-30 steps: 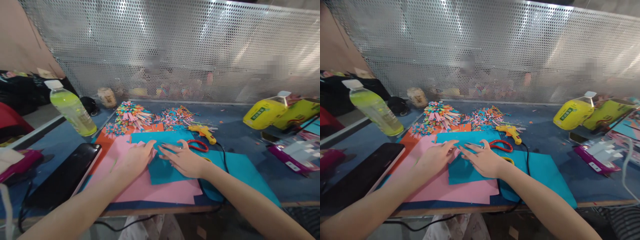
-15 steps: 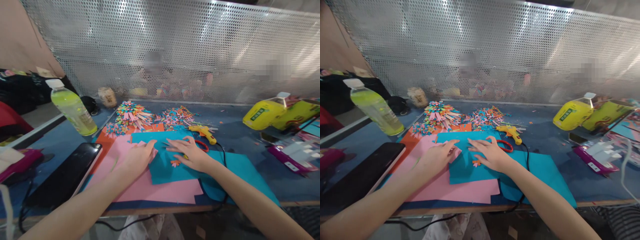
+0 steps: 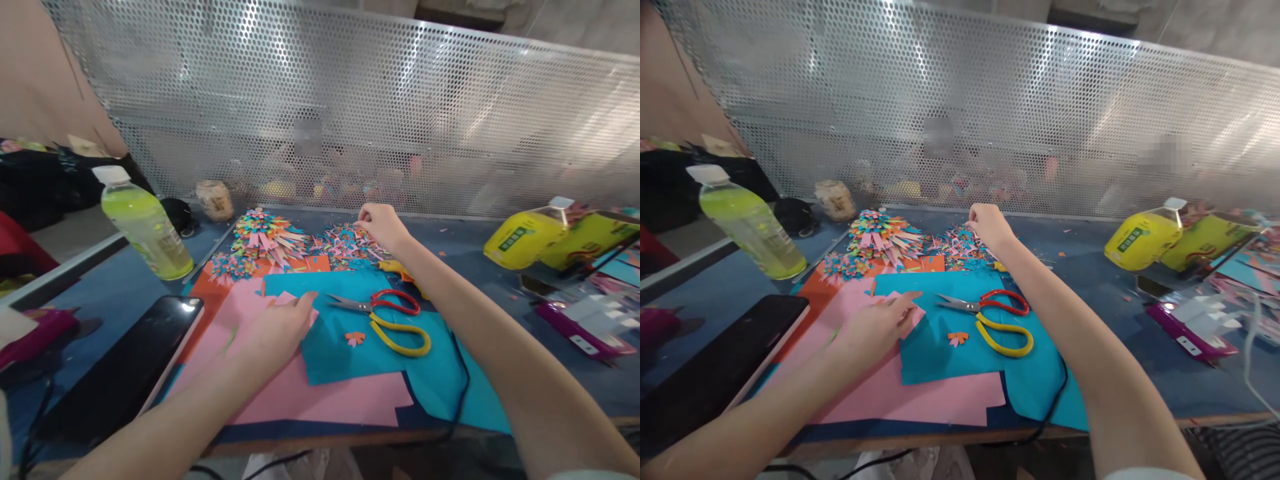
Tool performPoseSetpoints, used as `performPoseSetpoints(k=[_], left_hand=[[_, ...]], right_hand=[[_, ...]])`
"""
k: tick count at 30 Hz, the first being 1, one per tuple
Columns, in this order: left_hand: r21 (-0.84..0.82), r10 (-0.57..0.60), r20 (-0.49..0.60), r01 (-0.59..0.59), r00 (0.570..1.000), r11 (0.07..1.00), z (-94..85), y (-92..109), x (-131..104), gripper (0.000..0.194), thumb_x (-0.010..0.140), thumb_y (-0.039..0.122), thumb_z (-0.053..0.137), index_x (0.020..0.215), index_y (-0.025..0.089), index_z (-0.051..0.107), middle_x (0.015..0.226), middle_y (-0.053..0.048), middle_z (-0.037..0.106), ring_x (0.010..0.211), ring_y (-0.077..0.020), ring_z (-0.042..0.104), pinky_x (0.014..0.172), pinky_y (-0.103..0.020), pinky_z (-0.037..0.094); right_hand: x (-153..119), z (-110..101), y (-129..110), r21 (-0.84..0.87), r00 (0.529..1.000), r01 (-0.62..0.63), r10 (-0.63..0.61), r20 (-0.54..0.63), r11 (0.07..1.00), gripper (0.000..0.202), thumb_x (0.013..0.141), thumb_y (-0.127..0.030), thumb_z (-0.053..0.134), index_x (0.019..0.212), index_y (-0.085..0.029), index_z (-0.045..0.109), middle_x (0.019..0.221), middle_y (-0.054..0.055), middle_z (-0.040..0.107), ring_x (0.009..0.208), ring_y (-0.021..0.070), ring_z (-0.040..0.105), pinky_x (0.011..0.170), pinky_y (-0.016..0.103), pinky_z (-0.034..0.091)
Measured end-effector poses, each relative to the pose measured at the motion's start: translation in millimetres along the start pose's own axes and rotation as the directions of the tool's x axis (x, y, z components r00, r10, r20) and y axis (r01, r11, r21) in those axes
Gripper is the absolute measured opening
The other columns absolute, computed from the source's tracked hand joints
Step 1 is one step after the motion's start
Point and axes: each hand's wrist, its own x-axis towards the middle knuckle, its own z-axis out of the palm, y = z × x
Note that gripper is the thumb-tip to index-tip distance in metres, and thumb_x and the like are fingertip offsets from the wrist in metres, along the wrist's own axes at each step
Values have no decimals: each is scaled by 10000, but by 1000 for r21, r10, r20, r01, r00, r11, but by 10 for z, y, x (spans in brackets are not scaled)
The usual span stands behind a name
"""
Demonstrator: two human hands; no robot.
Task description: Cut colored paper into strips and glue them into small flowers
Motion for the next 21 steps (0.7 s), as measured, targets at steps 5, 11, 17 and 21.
performPoseSetpoints(k=[5,11,17,21], left_hand=[[-147,-57,-59,48,997,988,-12,18,-9,327,840,264,399,1154,225,482,856,-74,656,821,-198,617,663,-264,429],[-469,-99,-98,42,990,882,7,22,18,254,791,268,481,1033,257,558,838,-33,665,791,-179,619,660,-257,446],[-897,-199,-82,15,977,442,-18,76,74,228,737,252,538,960,203,523,840,-32,656,734,-164,636,615,-262,487],[-982,-216,-57,-15,975,188,-45,90,92,208,737,232,547,933,171,516,830,-46,668,709,-161,644,607,-268,499]], right_hand=[[219,230,-21,-129,995,-16,29,99,992,307,780,-141,500,1074,-196,569,1068,115,593,933,229,554,780,340,408],[76,217,-63,-194,994,4,18,112,981,520,789,-140,472,1290,-231,363,1174,152,521,1019,285,517,808,413,393],[-275,56,-161,-1,994,71,-71,82,997,355,834,-191,425,1183,-173,493,979,98,629,873,204,584,766,318,429],[-761,-6,-464,384,954,265,-298,28,884,233,851,-213,412,980,-176,603,951,52,648,888,149,580,785,259,430]])
